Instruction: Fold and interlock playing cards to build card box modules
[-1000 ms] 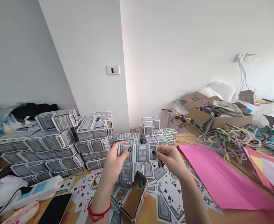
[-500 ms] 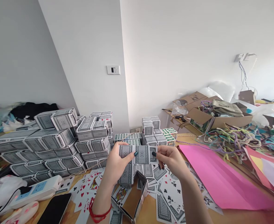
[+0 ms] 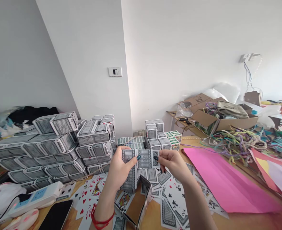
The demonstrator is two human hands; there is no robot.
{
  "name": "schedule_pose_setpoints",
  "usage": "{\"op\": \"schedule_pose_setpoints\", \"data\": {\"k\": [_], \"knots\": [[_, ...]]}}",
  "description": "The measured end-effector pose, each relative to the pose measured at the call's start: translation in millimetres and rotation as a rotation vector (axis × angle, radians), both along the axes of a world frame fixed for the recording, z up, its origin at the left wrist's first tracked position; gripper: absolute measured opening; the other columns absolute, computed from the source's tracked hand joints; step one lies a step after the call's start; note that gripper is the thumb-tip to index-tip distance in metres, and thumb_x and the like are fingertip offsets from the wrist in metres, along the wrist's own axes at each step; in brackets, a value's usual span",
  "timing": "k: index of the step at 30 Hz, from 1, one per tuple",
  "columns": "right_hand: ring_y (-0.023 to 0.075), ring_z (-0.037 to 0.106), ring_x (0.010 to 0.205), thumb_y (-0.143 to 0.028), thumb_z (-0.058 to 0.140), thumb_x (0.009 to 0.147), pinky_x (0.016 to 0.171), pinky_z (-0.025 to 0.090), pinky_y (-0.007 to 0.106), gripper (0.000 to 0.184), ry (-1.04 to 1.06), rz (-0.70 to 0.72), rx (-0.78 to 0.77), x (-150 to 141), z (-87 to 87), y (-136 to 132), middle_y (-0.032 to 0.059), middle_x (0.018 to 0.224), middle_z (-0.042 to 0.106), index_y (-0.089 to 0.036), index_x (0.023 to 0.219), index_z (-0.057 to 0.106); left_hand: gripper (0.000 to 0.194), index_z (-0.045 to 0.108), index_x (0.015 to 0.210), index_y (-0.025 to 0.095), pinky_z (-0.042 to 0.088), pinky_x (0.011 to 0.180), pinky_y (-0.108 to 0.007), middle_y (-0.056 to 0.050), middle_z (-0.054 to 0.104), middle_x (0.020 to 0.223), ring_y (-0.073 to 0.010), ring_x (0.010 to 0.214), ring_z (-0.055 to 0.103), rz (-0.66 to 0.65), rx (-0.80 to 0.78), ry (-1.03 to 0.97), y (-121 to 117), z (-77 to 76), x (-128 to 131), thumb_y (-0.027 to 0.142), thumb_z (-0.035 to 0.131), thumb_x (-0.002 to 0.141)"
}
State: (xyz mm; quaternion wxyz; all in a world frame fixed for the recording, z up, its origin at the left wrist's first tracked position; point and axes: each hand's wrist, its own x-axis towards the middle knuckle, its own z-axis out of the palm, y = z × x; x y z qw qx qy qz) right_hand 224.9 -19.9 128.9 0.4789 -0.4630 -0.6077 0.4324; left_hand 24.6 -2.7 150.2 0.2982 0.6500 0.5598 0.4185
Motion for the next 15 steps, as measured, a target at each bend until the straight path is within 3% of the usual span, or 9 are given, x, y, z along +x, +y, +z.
{"op": "schedule_pose_setpoints", "data": {"k": [15], "knots": [[0.0086, 0.04, 0.037, -0.035, 0.051, 0.078, 0.041, 0.029, 0.02, 0.025, -0.078, -0.046, 0.023, -5.2, -2.1, 2.8, -0.0055, 0.039, 0.047, -0.019, 0.06, 0.051, 0.029, 0.049, 0.092, 0.022, 0.031, 0.052, -0.025, 0.005, 0.043, 0.06, -0.0142, 0.05, 0.041, 0.005, -0.016, 0.012, -1.6, 1.2, 2.0, 0.04, 0.057, 0.071]]}}
